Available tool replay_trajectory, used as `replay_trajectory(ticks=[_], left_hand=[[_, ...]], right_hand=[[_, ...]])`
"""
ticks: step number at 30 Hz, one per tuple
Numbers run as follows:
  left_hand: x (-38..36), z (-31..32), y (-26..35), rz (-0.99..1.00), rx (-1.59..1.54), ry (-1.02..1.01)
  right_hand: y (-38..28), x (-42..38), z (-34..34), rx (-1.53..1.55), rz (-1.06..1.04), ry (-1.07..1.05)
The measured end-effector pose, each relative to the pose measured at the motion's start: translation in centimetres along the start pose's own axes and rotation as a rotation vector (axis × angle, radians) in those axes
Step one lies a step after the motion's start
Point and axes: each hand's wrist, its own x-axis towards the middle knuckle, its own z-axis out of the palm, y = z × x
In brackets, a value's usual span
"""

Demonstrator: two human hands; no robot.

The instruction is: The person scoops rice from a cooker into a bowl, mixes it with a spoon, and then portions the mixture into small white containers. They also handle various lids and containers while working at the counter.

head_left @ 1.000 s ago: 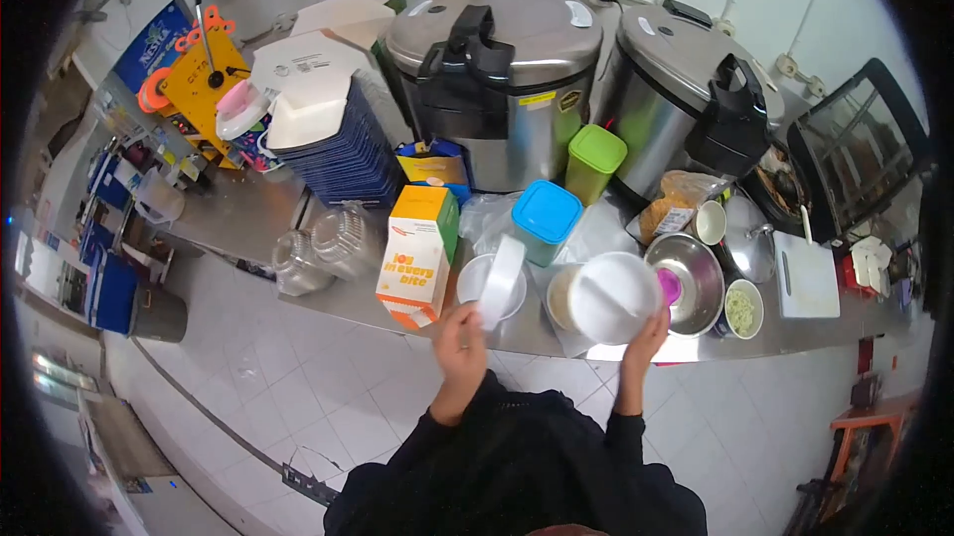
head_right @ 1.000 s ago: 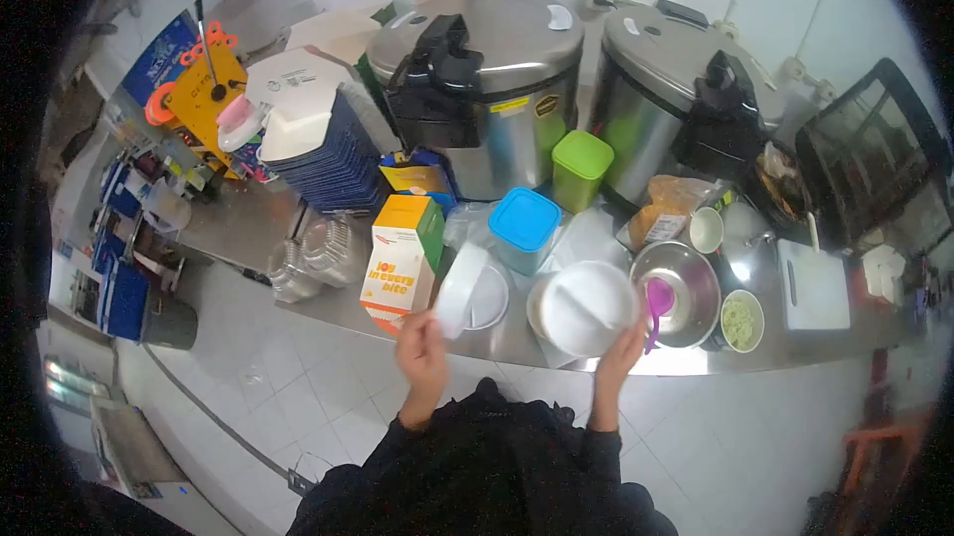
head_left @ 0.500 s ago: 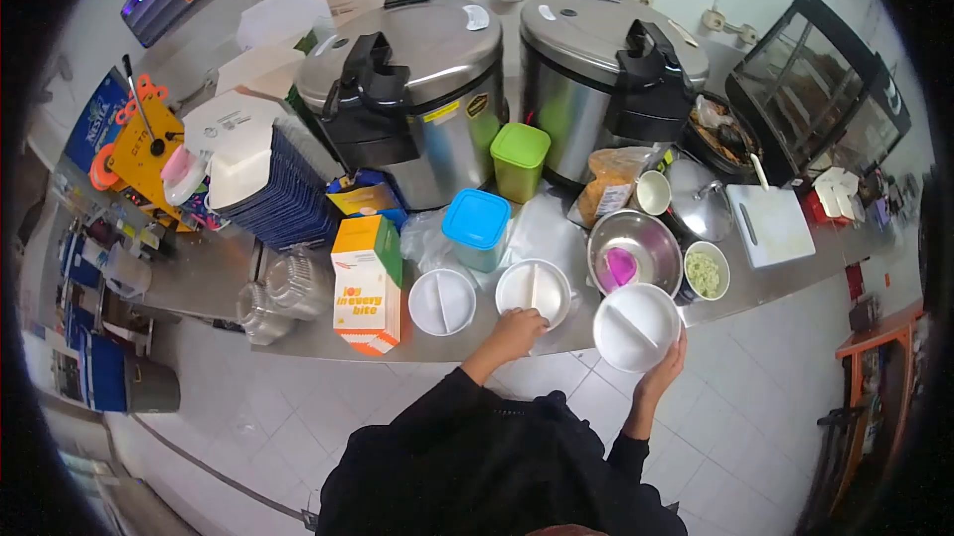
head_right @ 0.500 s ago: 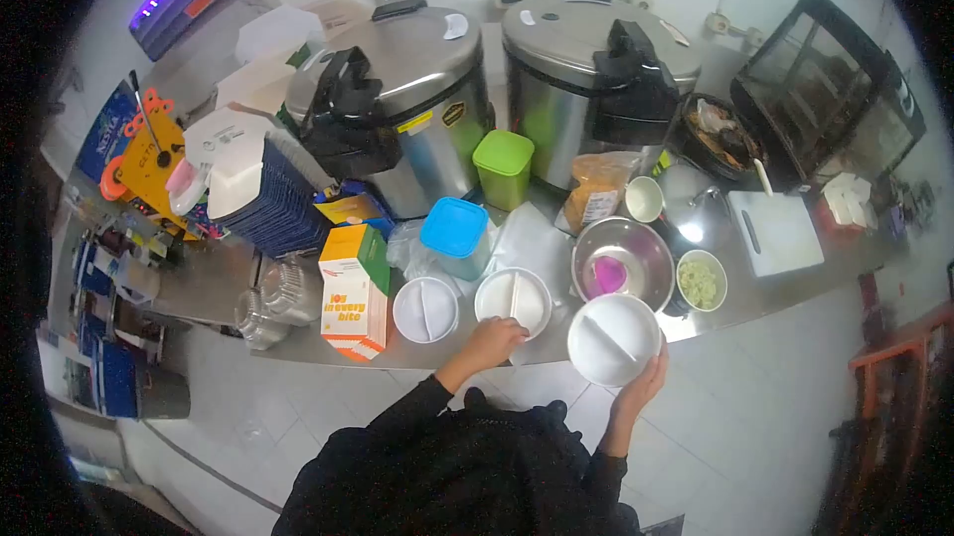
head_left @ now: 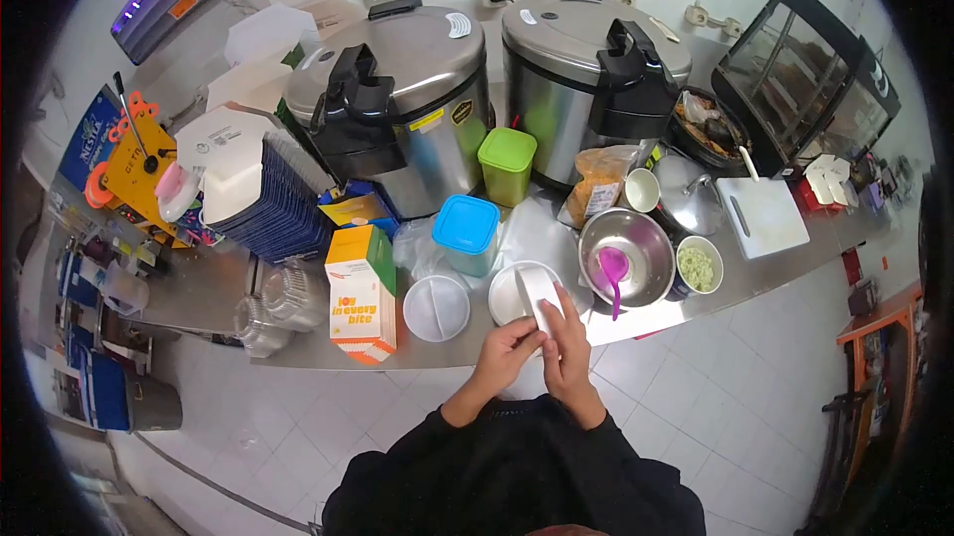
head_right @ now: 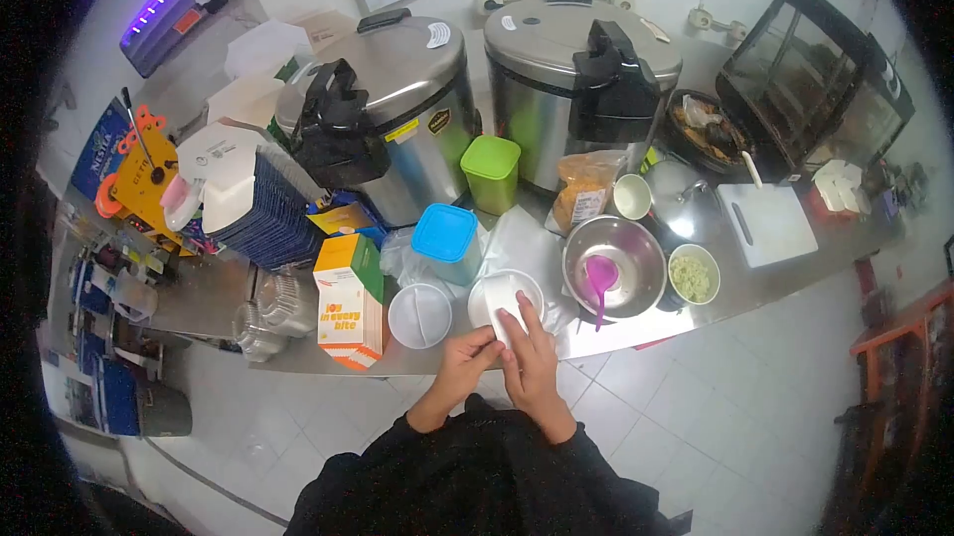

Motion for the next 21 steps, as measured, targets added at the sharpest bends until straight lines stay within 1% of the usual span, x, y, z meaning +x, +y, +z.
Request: replay_trajectory(ticks=[2, 3, 5, 9, 11, 14, 15, 17, 18, 21], left_hand=[[-0.2, -0.1, -0.7, 0.076, 0.059, -0.085], [-0.2, 0.1, -1.0, 0.072, 0.055, -0.101], [-0.1, 1.0, -1.7, -0.044, -0.120, -0.113], [1.0, 4.1, -1.2, -0.073, -0.144, -0.228], [1.5, 6.7, -1.2, 0.044, -0.089, -0.234], [2.3, 9.7, -2.5, 0.046, -0.067, -0.351], [2.6, 10.9, -3.0, 0.035, -0.069, -0.379], [3.0, 13.1, -3.9, -0.052, -0.169, -0.445], [3.2, 14.3, -4.3, -0.063, -0.168, -0.472], [3.9, 17.9, -5.5, -0.120, -0.188, -0.539]], right_hand=[[-0.2, -0.4, 0.0, 0.041, 0.037, 0.017], [-0.3, -0.6, -0.2, 0.084, 0.069, 0.024], [-0.6, -1.0, -1.0, 0.049, 0.077, 0.053], [0.1, -1.6, -4.4, 0.018, 0.095, 0.087], [1.0, -2.4, -6.2, -0.007, 0.113, 0.119], [2.4, -3.8, -9.2, -0.038, 0.134, 0.177], [2.9, -4.3, -10.3, -0.047, 0.132, 0.201], [3.7, -5.2, -12.3, -0.029, 0.172, 0.246], [4.1, -5.7, -13.3, 0.001, 0.192, 0.271], [5.5, -7.2, -16.0, -0.040, 0.207, 0.350]])
